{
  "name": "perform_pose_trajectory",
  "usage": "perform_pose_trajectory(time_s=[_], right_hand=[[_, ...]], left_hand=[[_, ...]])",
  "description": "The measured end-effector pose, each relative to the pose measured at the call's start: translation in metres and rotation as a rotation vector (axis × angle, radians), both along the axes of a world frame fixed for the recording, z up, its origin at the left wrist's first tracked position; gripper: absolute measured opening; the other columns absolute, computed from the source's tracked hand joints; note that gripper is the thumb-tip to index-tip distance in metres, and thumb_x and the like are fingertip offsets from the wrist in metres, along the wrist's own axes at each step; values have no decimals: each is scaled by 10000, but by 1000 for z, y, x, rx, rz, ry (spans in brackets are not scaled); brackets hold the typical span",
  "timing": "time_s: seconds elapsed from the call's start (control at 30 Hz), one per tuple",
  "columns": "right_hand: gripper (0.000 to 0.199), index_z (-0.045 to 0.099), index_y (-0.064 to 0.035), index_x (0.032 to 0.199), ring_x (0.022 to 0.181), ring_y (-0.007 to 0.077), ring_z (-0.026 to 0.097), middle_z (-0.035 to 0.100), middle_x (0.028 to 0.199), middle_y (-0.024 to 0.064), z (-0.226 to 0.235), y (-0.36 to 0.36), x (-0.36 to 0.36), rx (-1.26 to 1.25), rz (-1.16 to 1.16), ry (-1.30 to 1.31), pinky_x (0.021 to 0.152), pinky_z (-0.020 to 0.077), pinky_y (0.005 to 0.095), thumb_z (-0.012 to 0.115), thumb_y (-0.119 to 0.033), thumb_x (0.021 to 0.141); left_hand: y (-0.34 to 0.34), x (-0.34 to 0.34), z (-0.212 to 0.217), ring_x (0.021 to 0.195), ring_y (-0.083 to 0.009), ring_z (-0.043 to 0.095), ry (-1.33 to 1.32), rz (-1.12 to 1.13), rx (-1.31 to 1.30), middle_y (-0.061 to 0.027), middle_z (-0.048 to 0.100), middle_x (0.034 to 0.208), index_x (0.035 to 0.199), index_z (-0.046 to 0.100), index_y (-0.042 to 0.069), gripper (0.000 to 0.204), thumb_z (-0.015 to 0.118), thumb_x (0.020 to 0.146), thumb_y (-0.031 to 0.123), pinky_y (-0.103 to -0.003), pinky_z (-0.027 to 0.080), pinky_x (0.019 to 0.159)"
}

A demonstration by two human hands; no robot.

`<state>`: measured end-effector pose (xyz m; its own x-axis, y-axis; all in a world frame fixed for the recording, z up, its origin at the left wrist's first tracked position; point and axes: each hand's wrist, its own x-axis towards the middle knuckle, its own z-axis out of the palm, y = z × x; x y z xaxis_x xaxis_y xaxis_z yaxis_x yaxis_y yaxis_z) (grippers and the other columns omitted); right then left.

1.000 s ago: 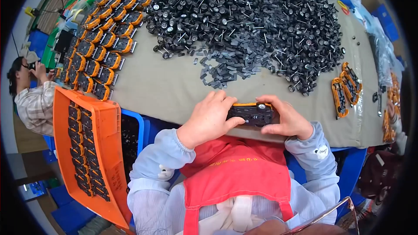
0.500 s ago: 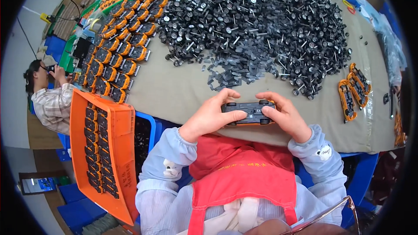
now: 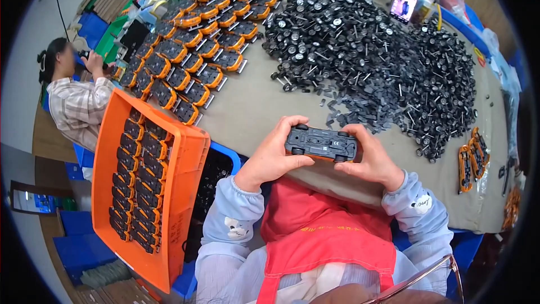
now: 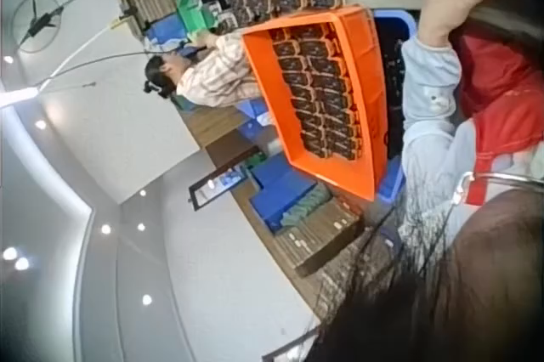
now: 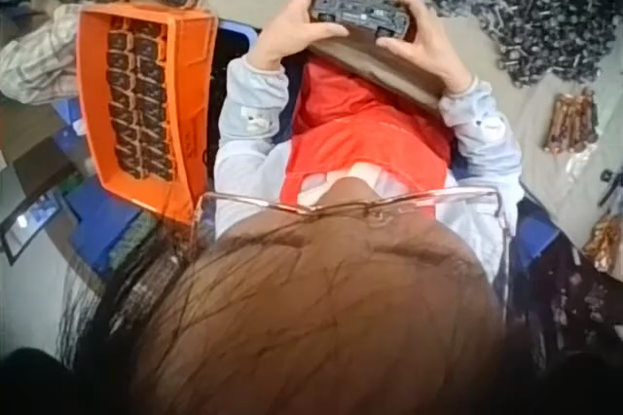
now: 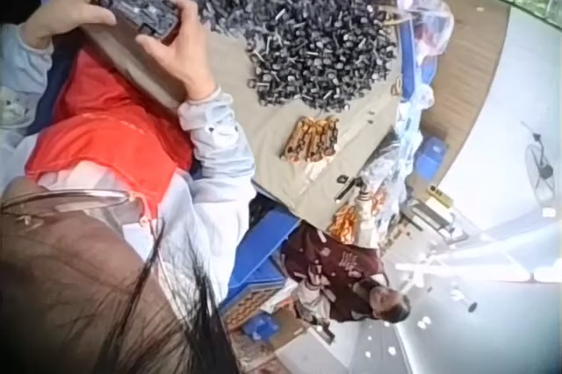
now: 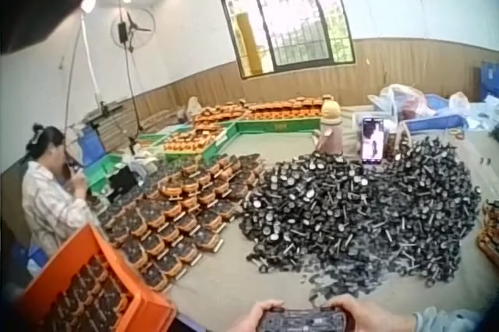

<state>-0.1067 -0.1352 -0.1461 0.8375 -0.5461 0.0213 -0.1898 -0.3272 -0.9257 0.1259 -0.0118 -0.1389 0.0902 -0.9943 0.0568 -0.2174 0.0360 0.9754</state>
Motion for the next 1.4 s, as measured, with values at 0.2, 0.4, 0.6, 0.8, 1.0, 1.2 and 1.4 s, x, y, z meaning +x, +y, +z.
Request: perform_pose_trajectory(time_s=[0.2,0.4,0.6,0.8,1.0,1.2,1.4], right_hand=[[688,513,-33,1225,975,300,610,602,1099,144,-10,-10,11,-335,10,27,858,495,396,851,-215,655],[670,566,-43,1184,977,341,552,612,1065,131,-15,-10,17,-505,-23,19,883,443,423,842,-259,613],[653,579,-47,1181,981,325,561,616,1060,121,-18,-11,12,-487,-34,15,881,442,419,835,-279,627],[657,582,-37,1209,1021,311,567,622,1097,115,-10,-14,9,-462,28,70,904,439,403,830,-287,655],[599,599,-29,1188,1016,316,565,631,1107,122,-17,-7,3,-447,1,17,887,458,424,805,-299,694],[492,624,-28,1167,958,348,586,651,1062,147,-16,-2,6,-257,-21,-6,844,487,439,759,-272,761],[390,650,-46,1128,947,329,618,675,946,147,-12,2,12,-144,29,104,827,497,430,722,-260,810]], left_hand=[[-5,-1,-11,1068,-305,580,-424,8,5,-122,556,1125,1239,489,48,674,847,668,75,-392,481,911],[-2,4,-7,1086,-359,553,-579,5,46,-153,557,1146,1224,503,54,693,864,638,138,-412,459,943],[-7,-7,3,1135,-364,537,-690,-7,-103,-156,570,1208,1268,523,47,694,852,678,206,-417,439,983],[-8,-9,-8,1126,-351,549,-558,-84,-73,-155,574,1222,1253,552,23,623,828,729,216,-406,448,974],[-12,-16,8,1107,-337,565,-556,-99,61,-149,583,1193,1235,560,28,584,824,733,167,-391,472,937],[0,-18,3,1105,-365,538,-543,-65,47,-156,567,1191,1208,564,36,569,817,701,83,-424,454,958],[3,-19,2,1142,-369,520,-585,-60,7,-170,546,1216,1211,565,40,577,812,691,62,-428,443,977]])
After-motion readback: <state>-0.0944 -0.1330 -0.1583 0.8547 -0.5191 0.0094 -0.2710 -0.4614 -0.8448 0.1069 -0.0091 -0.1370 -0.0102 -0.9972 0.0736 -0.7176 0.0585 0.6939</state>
